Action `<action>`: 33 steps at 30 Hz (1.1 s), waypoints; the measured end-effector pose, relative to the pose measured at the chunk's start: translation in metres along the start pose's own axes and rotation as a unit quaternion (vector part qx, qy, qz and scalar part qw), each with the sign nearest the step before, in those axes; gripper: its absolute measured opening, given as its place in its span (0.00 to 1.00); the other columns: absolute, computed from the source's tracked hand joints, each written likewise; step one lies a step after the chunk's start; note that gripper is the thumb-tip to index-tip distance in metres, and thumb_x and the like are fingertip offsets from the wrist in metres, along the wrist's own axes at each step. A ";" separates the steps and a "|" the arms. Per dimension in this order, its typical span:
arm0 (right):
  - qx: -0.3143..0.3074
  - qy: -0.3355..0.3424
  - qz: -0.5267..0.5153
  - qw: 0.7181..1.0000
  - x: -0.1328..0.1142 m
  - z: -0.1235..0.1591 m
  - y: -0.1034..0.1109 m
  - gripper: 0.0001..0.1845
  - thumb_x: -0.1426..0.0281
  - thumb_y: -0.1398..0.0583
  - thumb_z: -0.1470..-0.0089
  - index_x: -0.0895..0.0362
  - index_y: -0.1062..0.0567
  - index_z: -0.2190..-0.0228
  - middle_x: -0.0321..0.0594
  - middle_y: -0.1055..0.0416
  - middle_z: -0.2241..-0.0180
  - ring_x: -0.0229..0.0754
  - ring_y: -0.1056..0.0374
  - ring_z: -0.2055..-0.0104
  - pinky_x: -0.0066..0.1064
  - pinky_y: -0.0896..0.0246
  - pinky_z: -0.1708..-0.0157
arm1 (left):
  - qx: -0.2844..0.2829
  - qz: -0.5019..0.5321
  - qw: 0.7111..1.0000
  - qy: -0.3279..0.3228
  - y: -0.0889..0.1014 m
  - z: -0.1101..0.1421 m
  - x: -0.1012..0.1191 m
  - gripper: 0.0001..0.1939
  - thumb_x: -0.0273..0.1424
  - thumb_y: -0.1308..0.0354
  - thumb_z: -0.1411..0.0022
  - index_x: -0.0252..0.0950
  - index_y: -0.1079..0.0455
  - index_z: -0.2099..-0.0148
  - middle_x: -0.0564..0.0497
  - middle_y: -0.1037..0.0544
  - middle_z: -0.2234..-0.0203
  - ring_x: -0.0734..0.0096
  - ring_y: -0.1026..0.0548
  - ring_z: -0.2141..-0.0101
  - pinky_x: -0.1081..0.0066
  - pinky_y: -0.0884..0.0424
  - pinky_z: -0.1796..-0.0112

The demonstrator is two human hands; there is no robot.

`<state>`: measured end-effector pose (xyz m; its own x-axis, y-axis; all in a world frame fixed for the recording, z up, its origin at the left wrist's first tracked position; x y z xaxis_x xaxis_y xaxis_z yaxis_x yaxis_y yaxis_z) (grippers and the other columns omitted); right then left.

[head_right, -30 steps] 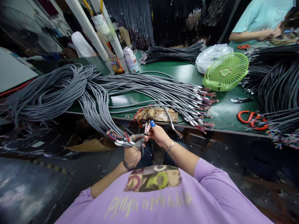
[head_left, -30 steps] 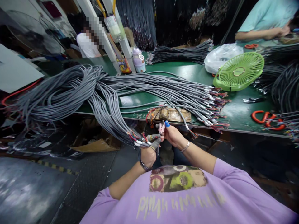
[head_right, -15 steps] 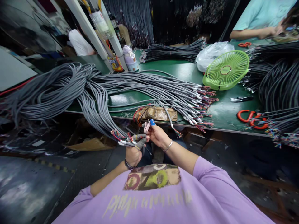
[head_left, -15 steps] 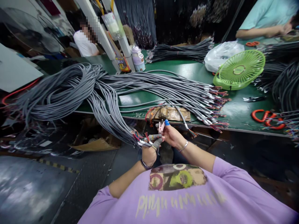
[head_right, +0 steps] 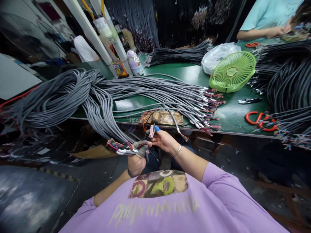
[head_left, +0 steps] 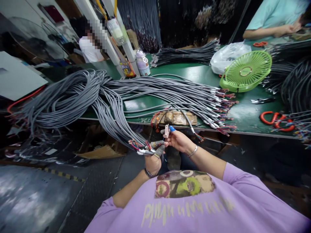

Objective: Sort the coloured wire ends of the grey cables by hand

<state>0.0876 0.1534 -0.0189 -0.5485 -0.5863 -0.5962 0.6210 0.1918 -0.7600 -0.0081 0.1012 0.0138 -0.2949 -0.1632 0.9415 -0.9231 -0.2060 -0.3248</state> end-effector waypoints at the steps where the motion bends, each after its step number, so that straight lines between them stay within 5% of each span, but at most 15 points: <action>1: -0.001 0.010 0.007 1.000 -0.003 -0.001 -0.002 0.21 0.52 0.43 0.46 0.60 0.28 0.70 0.36 0.33 0.76 0.33 0.37 0.78 0.29 0.37 0.75 | -0.001 -0.001 1.000 -0.003 -0.001 -0.001 0.000 0.08 0.32 0.32 0.52 0.36 0.23 0.68 0.51 0.19 0.73 0.73 0.24 0.75 0.74 0.30 0.74; 9: 0.072 0.140 0.093 0.983 -0.013 -0.004 0.015 0.26 0.47 0.42 0.51 0.60 0.27 0.73 0.36 0.34 0.80 0.33 0.40 0.80 0.27 0.42 0.80 | 0.008 -0.015 1.000 0.012 -0.003 -0.005 -0.015 0.10 0.33 0.33 0.51 0.37 0.23 0.64 0.49 0.19 0.72 0.67 0.22 0.70 0.73 0.28 0.73; 16: 0.055 0.018 -0.029 0.998 0.004 -0.014 0.005 0.27 0.46 0.44 0.49 0.60 0.28 0.71 0.37 0.31 0.78 0.29 0.47 0.85 0.23 0.52 0.87 | -0.018 -0.033 0.999 0.019 -0.007 -0.009 -0.021 0.12 0.33 0.32 0.53 0.36 0.23 0.64 0.49 0.19 0.72 0.65 0.21 0.70 0.70 0.25 0.71; 24: 0.088 0.023 -0.070 0.993 0.006 -0.015 0.004 0.27 0.46 0.43 0.50 0.60 0.28 0.68 0.36 0.32 0.80 0.29 0.49 0.87 0.23 0.57 0.90 | -0.002 -0.032 0.999 0.026 -0.001 -0.006 -0.028 0.14 0.33 0.31 0.54 0.36 0.24 0.63 0.48 0.19 0.71 0.65 0.21 0.70 0.71 0.26 0.72; 33: 0.059 0.008 -0.086 0.994 0.012 -0.007 0.008 0.30 0.43 0.51 0.46 0.58 0.30 0.71 0.37 0.32 0.77 0.34 0.40 0.80 0.24 0.46 0.84 | -0.016 -0.024 0.999 0.032 0.001 -0.002 -0.026 0.12 0.33 0.32 0.52 0.36 0.24 0.63 0.48 0.19 0.71 0.65 0.21 0.71 0.71 0.26 0.73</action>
<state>0.0822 0.1535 -0.0342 -0.6608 -0.5901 -0.4638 0.5775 -0.0051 -0.8163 -0.0017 0.1076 -0.0109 -0.2639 -0.0912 0.9602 -0.9439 -0.1803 -0.2765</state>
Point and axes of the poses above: each hand's wrist, its own z-axis away from the middle knuckle, its own y-axis out of the back of the hand, x = y × z, the point moved 9 cm from there along -z, towards the middle knuckle
